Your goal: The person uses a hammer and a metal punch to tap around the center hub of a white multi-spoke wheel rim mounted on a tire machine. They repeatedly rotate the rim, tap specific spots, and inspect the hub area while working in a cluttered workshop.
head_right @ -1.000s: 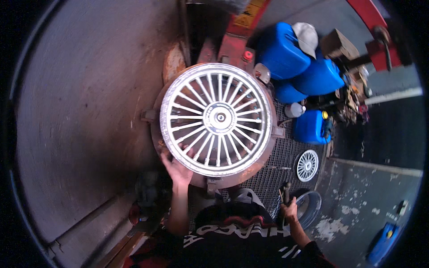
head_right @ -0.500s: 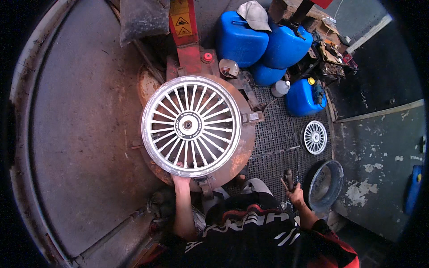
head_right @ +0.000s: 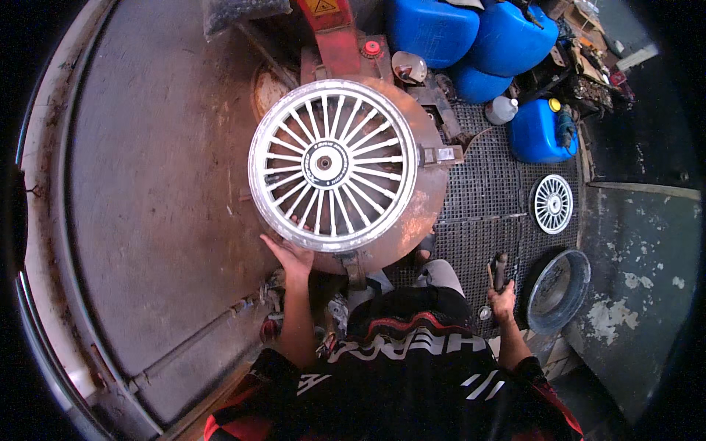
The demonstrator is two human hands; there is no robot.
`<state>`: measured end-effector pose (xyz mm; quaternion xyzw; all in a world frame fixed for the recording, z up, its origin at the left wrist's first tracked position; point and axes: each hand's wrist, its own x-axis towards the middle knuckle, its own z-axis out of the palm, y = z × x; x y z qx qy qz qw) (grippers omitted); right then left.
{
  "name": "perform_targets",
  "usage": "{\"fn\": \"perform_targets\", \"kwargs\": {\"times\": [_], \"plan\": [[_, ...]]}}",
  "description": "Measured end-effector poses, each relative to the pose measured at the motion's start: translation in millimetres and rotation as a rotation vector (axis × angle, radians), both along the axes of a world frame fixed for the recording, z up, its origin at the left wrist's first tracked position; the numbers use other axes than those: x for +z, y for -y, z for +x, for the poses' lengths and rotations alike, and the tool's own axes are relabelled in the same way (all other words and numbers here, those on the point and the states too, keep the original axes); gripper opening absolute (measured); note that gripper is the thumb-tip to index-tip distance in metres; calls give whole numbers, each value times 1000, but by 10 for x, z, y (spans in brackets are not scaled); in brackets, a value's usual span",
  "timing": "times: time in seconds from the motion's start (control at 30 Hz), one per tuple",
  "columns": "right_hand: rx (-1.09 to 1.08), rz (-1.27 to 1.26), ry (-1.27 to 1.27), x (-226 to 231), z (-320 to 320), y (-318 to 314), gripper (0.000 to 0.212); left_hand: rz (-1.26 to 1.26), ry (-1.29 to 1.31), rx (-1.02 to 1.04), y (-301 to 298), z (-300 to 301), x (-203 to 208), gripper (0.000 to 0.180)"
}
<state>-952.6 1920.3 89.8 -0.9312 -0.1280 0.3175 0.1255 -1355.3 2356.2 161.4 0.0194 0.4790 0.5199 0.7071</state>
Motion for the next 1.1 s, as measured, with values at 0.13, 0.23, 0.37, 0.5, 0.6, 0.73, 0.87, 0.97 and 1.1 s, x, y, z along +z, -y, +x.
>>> {"fn": "perform_targets", "kwargs": {"times": [0.13,0.23,0.37,0.5,0.6,0.73,0.87,0.97,1.1], "plan": [[-26,-54,-137,-181,173,93,91,14,-41,-109,150,-119,136,96],[-30,-4,-170,-179,295,61,90,53,-158,-179,269,-135,263,102],[13,-51,-162,250,350,-246,85,100,-305,-303,370,-166,399,103],[89,70,-39,-104,609,142,78,67,-322,-260,293,-100,271,105],[67,4,-43,-207,846,324,69,60,-313,-230,432,-72,234,107],[74,22,-55,-373,852,400,76,43,-284,-112,546,-324,281,106],[75,-62,19,-552,950,784,88,56,-155,-23,917,-464,407,103],[184,-134,124,-733,1226,783,85,90,-91,57,1417,-739,449,96],[235,-111,54,-533,1311,481,81,-44,-167,139,2410,-688,254,90]]}}
